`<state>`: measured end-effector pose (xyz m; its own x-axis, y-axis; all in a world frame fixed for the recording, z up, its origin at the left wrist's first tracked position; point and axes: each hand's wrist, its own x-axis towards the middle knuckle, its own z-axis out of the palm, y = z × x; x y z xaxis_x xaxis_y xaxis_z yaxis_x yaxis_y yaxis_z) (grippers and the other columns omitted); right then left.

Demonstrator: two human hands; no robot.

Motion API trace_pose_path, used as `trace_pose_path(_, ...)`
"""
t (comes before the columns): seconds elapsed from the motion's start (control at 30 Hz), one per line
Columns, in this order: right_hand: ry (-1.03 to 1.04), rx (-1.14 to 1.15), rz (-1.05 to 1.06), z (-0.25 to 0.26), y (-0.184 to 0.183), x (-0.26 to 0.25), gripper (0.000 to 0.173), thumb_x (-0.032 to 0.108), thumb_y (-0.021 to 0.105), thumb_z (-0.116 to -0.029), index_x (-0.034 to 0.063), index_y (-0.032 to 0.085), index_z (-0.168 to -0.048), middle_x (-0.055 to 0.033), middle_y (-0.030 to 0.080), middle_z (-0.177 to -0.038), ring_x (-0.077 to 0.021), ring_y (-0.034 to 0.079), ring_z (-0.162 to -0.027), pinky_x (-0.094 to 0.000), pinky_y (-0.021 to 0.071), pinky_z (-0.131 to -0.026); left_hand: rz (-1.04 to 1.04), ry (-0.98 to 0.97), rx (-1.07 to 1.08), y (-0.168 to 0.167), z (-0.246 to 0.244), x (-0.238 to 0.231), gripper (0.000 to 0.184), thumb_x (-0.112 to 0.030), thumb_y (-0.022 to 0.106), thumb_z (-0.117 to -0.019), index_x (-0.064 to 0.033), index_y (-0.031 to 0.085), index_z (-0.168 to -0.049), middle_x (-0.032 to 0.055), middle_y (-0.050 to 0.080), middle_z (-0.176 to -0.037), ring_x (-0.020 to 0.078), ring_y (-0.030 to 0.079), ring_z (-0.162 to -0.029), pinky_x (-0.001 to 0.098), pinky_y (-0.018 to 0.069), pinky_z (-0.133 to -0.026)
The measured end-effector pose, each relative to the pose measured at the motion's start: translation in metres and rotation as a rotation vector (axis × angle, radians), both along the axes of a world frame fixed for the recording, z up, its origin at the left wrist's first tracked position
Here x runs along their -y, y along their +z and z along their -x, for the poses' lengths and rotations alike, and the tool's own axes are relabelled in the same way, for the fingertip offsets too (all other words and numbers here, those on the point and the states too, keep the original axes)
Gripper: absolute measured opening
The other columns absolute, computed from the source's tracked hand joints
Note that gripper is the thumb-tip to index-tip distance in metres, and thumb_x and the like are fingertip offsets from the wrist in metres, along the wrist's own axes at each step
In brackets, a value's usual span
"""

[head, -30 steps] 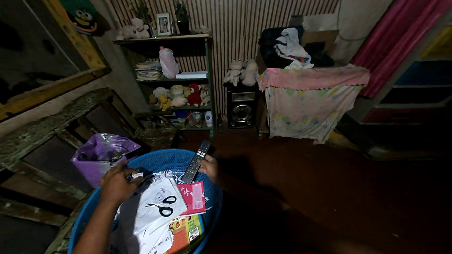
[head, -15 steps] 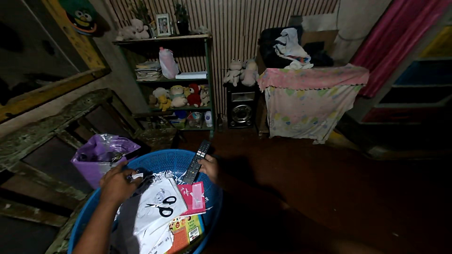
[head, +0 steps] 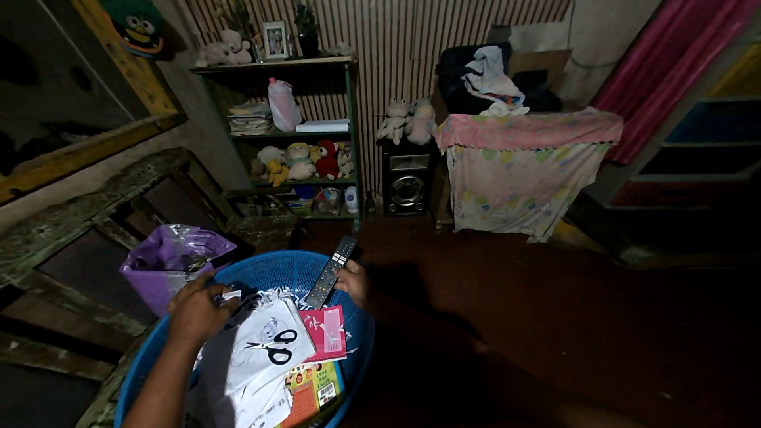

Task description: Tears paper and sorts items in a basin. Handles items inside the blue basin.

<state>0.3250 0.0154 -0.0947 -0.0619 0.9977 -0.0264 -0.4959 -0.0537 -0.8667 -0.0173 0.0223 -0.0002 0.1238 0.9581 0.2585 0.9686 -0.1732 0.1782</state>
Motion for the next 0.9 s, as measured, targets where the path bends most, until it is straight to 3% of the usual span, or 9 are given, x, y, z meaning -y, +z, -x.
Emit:
trace_pose_path(0.6,0.005,0.042,-0.047,-0.0016,-0.0019,0.0003,0.042,0.012,0.059,-0.1027,-0.0054,0.048,-0.14,-0.0226,0.067,-0.121,-0.0304,0.071,-0.105,-0.0459,0.061,-0.09,-0.006,-0.004,-0.002,-0.0003,0.0012,-0.0002,0.026,-0.036,0.079,-0.0843,-0.0125,0.078,-0.097,0.0157,0.051,-0.152,0.0433,0.044,-0.139,0.0696,0.0303,-0.112)
trace_pose_path(0.8,0.063,0.184,0.0,0.0012,0.002,0.0029,0.042,0.009,0.062,-0.0998,-0.0016,0.052,-0.139,-0.0193,0.069,-0.12,-0.0264,0.071,-0.101,-0.0433,0.0613,-0.084,0.001,0.002,-0.007,-0.0001,0.0011,-0.0003,0.027,-0.036,0.079,-0.0853,-0.0122,0.078,-0.098,0.0153,0.05,-0.153,0.0431,0.043,-0.14,0.0682,0.0298,-0.114)
trace_pose_path(0.9,0.162,0.406,-0.014,0.0018,-0.0013,0.0017,0.049,0.012,0.065,-0.098,0.0005,0.048,-0.143,-0.0186,0.069,-0.12,-0.0256,0.072,-0.101,-0.0441,0.0611,-0.084,0.003,0.005,-0.016,-0.0001,0.0008,-0.0008,0.027,-0.037,0.078,-0.0858,-0.013,0.078,-0.099,0.015,0.05,-0.153,0.0423,0.044,-0.14,0.0681,0.0303,-0.113)
